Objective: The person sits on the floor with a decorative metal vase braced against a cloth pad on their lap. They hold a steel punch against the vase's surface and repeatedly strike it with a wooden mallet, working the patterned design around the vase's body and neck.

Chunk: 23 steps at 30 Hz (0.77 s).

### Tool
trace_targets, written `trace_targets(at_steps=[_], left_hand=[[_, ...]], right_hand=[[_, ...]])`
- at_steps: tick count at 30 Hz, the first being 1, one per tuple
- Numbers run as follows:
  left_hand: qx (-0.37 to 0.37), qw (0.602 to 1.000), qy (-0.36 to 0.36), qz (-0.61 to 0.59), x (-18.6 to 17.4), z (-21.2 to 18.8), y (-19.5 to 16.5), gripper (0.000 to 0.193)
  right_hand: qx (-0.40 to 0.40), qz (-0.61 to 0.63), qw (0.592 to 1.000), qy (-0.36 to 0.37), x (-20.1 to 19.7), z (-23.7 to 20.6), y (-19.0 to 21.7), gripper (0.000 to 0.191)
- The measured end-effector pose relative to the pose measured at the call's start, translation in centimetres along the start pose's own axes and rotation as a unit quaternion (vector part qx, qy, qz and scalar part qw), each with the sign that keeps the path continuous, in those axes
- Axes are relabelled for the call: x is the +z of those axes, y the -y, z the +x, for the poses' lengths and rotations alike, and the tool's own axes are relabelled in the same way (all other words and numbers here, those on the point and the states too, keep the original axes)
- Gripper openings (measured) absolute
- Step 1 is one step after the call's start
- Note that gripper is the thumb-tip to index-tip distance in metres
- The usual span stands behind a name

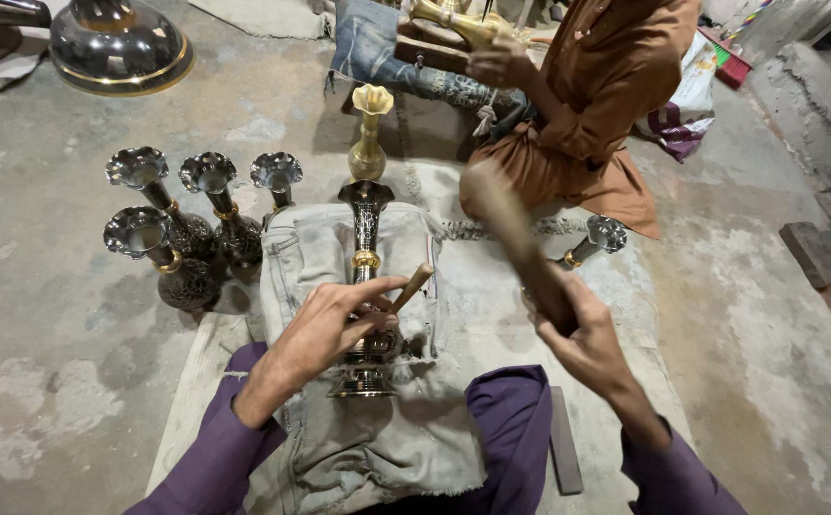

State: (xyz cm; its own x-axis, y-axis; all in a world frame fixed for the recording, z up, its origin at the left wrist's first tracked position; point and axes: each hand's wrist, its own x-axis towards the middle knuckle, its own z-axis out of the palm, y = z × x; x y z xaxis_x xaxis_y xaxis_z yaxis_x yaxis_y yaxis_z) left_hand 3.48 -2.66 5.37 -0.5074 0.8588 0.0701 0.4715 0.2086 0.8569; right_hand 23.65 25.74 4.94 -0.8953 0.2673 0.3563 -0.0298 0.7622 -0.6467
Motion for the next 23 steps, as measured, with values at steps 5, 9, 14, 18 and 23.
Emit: trace_targets(at_steps=[5,9,14,18,23], left_hand=[[0.048,0.998,-0.030,-0.006,0.6,-0.2,1.0,0.058],[0.066,0.996,-0.067,-0.008,0.7,-0.8,1.2,0.057],[0.024,0.996,-0.086,-0.019,1.2,-1.0,0.8,0.048],[0.031,0.994,-0.102,-0.012,1.2,-1.2,0.6,0.046],[0.050,0.991,-0.121,-0.019,1.5,-1.7,0.5,0.051]], right_hand=[[0.033,-0.213,0.975,0.049,-1.7,0.9,1.8,0.076],[-0.091,-0.080,0.993,0.011,-2.1,1.9,3.2,0.078],[-0.056,-0.142,0.988,0.007,-1.9,2.4,4.6,0.068],[0.045,-0.332,0.936,0.108,-2.2,2.6,4.9,0.071],[-0.068,-0.198,0.978,0.023,-1.8,2.7,3.8,0.070]])
